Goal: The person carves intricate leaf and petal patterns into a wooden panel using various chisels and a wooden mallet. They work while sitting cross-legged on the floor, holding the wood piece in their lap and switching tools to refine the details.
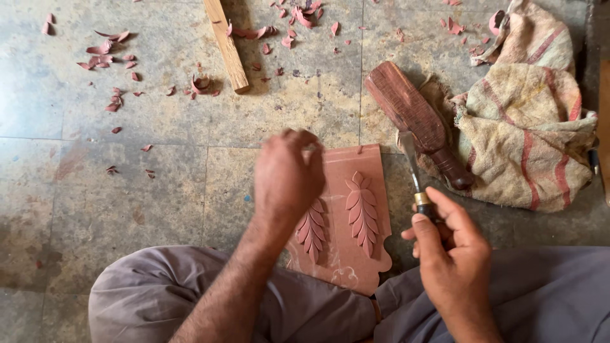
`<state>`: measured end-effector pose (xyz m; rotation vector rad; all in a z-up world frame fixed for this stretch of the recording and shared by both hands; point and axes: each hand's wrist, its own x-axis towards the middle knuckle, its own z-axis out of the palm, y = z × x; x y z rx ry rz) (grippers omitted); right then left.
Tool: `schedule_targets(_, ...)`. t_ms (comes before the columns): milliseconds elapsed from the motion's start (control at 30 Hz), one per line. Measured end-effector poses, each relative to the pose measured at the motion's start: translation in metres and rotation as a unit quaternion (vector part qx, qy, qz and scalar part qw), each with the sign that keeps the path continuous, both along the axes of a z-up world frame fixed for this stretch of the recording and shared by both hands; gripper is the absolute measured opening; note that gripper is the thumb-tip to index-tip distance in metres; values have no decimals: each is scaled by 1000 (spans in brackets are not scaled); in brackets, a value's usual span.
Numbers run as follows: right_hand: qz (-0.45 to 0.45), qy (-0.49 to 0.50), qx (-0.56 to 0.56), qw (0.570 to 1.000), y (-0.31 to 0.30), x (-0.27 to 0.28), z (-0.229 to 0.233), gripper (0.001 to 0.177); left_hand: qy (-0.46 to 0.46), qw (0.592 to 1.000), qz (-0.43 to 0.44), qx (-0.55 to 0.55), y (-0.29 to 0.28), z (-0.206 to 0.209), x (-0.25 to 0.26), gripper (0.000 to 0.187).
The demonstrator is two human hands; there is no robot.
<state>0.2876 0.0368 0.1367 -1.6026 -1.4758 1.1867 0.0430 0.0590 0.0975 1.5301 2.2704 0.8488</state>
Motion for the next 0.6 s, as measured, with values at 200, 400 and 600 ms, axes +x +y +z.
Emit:
schedule_targets(200,20,-38,-5,999,-1,3,10,44,85,935,-287,-189,-35,12,64,14)
schedule_targets(400,37,-88,-64,993,-29,2,7,41,-211,901,-297,-237,-55,-5,78,25)
schedule_targets(600,77,-129,-19,988,-38,-1,1,37,-485,816,-124,-290,-34,-25,61,36)
